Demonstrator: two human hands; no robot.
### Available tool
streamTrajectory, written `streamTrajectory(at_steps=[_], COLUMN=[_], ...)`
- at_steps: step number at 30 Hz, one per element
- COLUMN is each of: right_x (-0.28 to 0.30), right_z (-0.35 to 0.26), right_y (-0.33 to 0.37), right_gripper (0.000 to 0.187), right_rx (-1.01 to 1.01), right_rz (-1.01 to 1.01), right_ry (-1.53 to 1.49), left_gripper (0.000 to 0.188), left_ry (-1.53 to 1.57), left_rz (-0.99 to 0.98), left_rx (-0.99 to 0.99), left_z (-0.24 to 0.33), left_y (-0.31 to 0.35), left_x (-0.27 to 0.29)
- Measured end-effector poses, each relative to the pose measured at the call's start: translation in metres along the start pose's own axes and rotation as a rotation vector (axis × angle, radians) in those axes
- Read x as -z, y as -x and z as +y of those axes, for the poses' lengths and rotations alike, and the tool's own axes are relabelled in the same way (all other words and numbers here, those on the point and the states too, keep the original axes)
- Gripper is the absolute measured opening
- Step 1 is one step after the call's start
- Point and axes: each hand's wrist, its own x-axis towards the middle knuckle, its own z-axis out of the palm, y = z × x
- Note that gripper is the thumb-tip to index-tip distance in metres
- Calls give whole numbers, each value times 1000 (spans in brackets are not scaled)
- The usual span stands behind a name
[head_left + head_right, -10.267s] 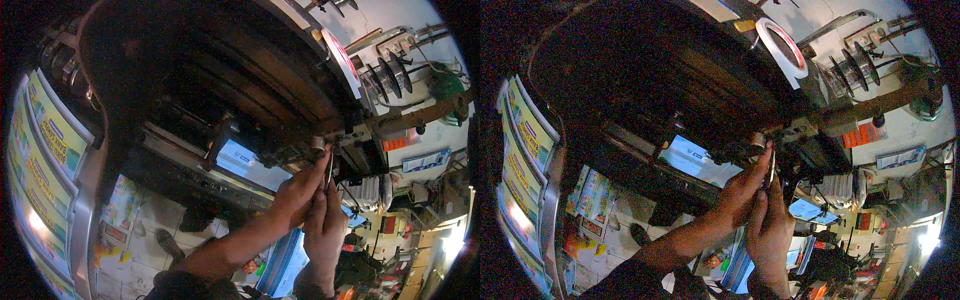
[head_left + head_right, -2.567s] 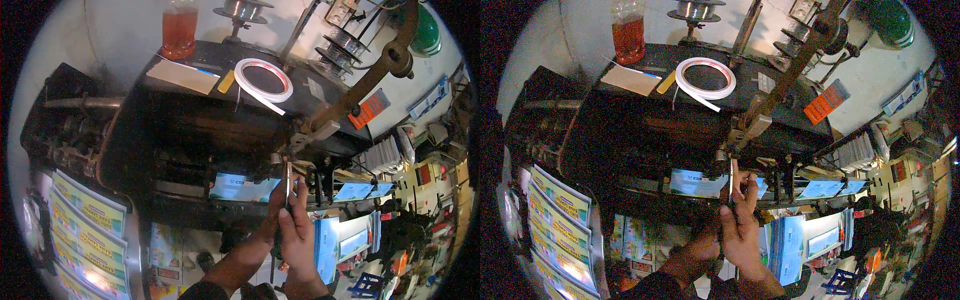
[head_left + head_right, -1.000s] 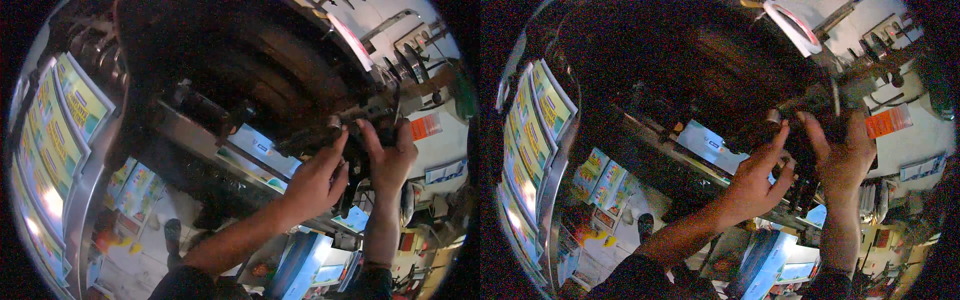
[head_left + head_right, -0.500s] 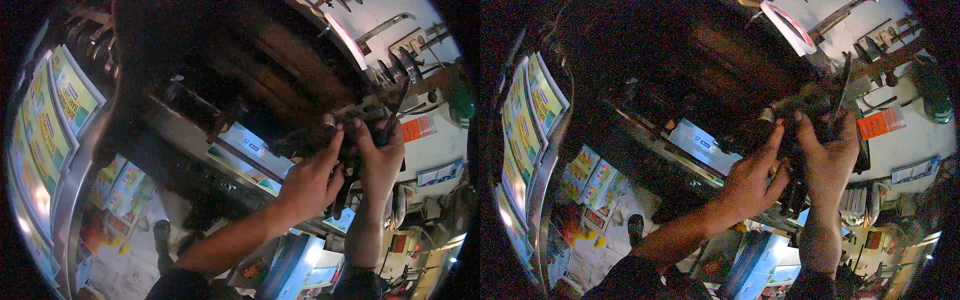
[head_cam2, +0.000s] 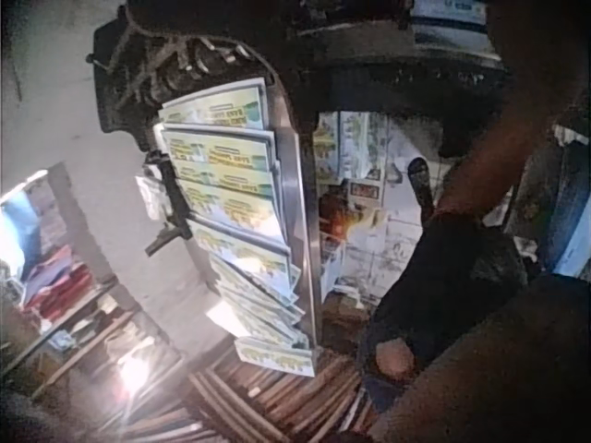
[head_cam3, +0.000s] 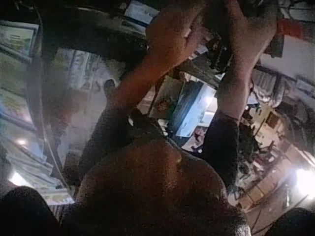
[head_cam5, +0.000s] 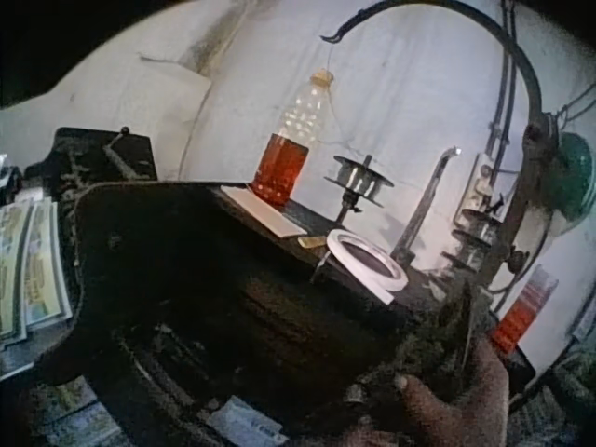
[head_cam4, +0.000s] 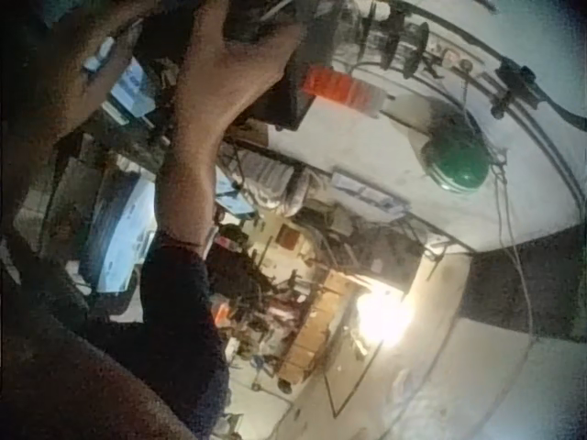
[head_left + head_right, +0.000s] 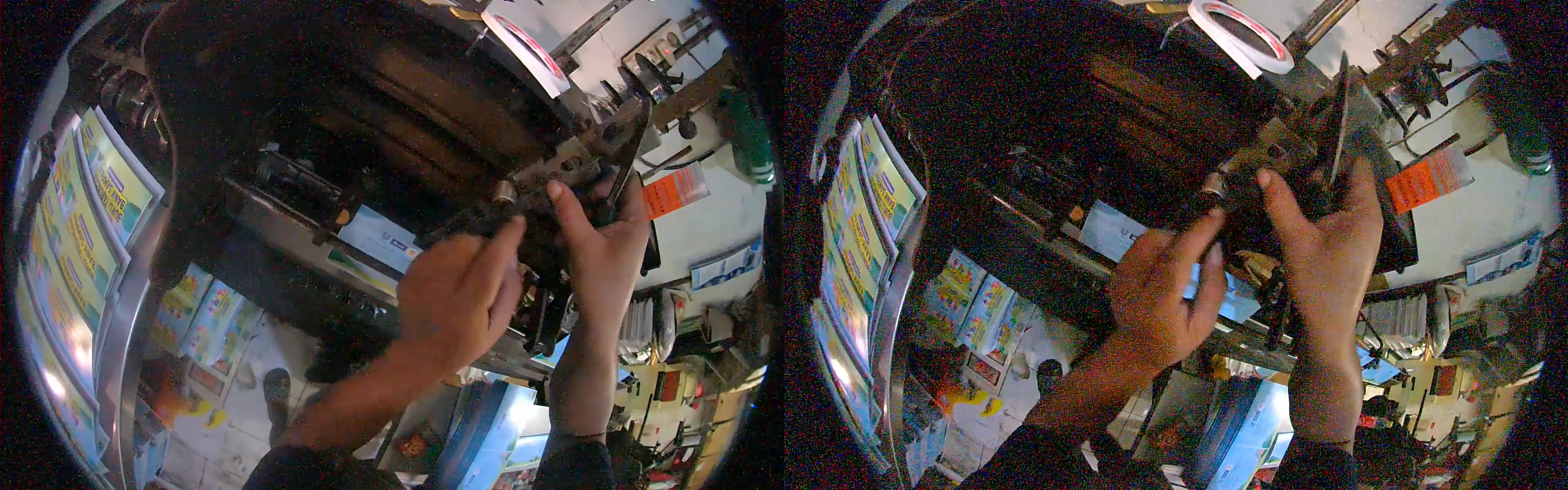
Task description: The person uses a small hand tool to adjust a mechanical component on a large industrial machine, then sorts through and arranges stacks of printed papers on a nearby workspace before returning to adjust the machinery using a screwdriver and pliers.
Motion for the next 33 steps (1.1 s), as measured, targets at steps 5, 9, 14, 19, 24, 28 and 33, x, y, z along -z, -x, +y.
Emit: streamTrajectory(at_steps=[5,9,14,19,24,28,33], right_x=[6,5,6,1,5,4,13], right_z=[-6,-4,-7,-6,-6,-4,2], right_y=[-2,-7,-9,-6,-7,-7,-10], right_gripper=[31,30,28,26,27,25,23], right_rx=[-37,-52,-57,-37,-23,-41,0], right_rz=[-50,-104,-86,-76,-91,-64,-38], right_ry=[-15,47,136,106,228,207,380], left_gripper=[63,68,70,69,69,71,75], left_ry=[208,239,281,321,487,459,318], left_rz=[-202,-116,-79,-52,-44,-127,-191], left_rx=[229,160,129,138,179,226,246], left_z=[19,2,1,-2,2,3,9], left_y=[4,6,4,8,9,8,7], left_x=[-6,-26,-32,-37,-34,-34,-35])
